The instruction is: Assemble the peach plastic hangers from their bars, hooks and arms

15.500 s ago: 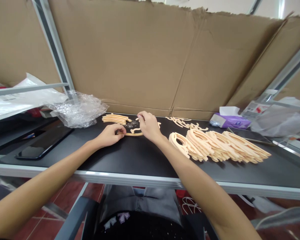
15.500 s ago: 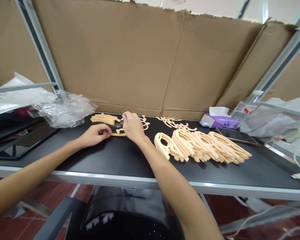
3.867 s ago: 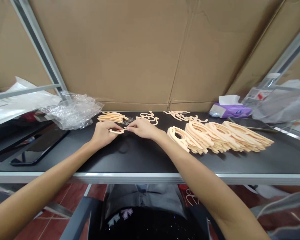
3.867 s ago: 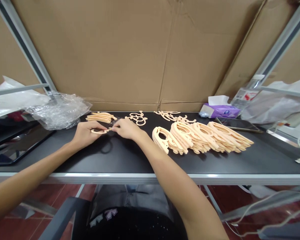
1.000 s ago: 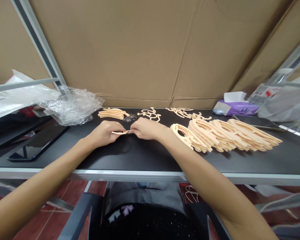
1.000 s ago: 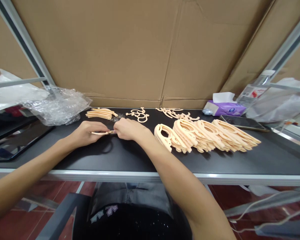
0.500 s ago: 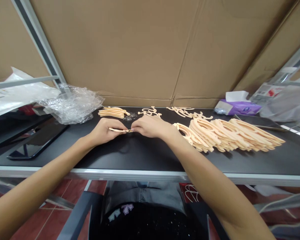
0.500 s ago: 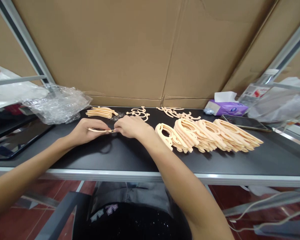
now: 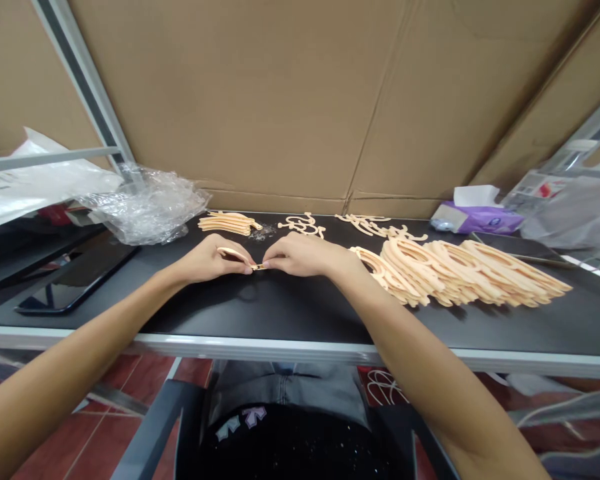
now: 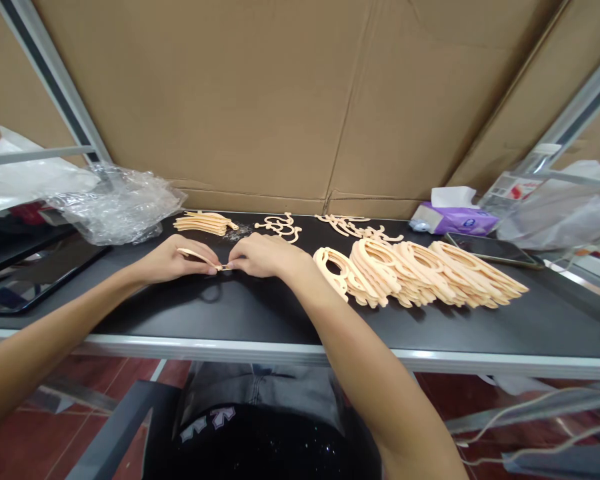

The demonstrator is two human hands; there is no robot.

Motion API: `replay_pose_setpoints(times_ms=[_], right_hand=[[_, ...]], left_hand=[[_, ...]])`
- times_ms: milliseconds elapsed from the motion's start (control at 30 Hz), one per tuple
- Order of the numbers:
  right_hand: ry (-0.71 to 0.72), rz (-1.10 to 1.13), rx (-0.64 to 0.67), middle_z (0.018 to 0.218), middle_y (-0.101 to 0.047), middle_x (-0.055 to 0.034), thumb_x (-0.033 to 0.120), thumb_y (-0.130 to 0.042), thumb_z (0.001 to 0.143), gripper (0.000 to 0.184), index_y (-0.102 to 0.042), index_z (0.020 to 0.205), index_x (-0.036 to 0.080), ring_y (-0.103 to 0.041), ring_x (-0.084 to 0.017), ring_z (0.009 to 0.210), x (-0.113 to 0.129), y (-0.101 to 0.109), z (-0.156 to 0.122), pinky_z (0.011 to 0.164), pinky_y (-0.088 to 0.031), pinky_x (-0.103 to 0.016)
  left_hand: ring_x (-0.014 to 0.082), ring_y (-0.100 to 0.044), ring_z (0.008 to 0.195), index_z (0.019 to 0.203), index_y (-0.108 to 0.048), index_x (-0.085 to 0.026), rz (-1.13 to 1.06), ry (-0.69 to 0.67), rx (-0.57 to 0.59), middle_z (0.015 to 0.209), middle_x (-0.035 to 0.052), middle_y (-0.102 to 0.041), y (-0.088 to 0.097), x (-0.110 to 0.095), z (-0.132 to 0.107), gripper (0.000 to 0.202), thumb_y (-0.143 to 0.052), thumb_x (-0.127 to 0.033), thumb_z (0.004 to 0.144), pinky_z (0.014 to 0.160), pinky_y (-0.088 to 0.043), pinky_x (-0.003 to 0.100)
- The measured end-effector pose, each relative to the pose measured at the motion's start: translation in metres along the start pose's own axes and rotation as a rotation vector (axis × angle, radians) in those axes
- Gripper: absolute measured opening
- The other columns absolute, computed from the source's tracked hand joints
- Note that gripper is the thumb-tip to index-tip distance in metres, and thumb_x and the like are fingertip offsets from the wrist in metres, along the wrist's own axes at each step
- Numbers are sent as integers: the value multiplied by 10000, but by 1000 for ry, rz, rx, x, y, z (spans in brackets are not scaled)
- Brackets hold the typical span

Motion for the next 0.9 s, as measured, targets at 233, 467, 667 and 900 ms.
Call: replay_pose_setpoints(times_ms=[233, 467, 667, 900], right_hand=[[-18, 18, 33, 1102, -765, -14, 313, -553, 947, 273, -777, 1104, 306, -678, -158, 911, 5, -1, -2, 723, -406, -234], [-42, -35, 42, 1107, -761, -25, 341, -578, 939, 265, -778, 1112, 319, -682, -172, 889, 12, 1, -4, 711, -399, -254], [-21, -69, 33, 1069, -768, -23, 328, -575, 940, 267, -779, 1112, 324, -678, -172, 888, 19, 1, -5, 697, -396, -255], [-8, -90, 32, 1085, -764, -15, 343, -571, 944, 257, -782, 1088, 324, -677, -164, 870, 23, 3, -6, 674, -383, -252]], left_hand=[[204, -752, 751, 826, -815, -195, -13, 16, 89, 867, 49, -799, -4, -4, 0, 151, -795, -329, 761, 693, -619, 257], [198, -748, 764, 826, -818, -205, -2, 53, 142, 877, 39, -799, -7, -6, -2, 125, -791, -306, 758, 712, -599, 250], [188, -735, 734, 830, -822, -214, 8, 34, 165, 832, 29, -796, -8, -9, -2, 124, -775, -319, 783, 684, -578, 238], [202, -746, 745, 868, -823, -198, -22, 145, 166, 826, 42, -796, -7, -4, -3, 170, -810, -292, 726, 686, -588, 248]])
Point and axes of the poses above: each hand's wrist, its own z-axis towards the middle knuckle, its own y-axis out of the back of the hand, x = y × z, the point moved 7 cm from there along z, towards the middle knuckle
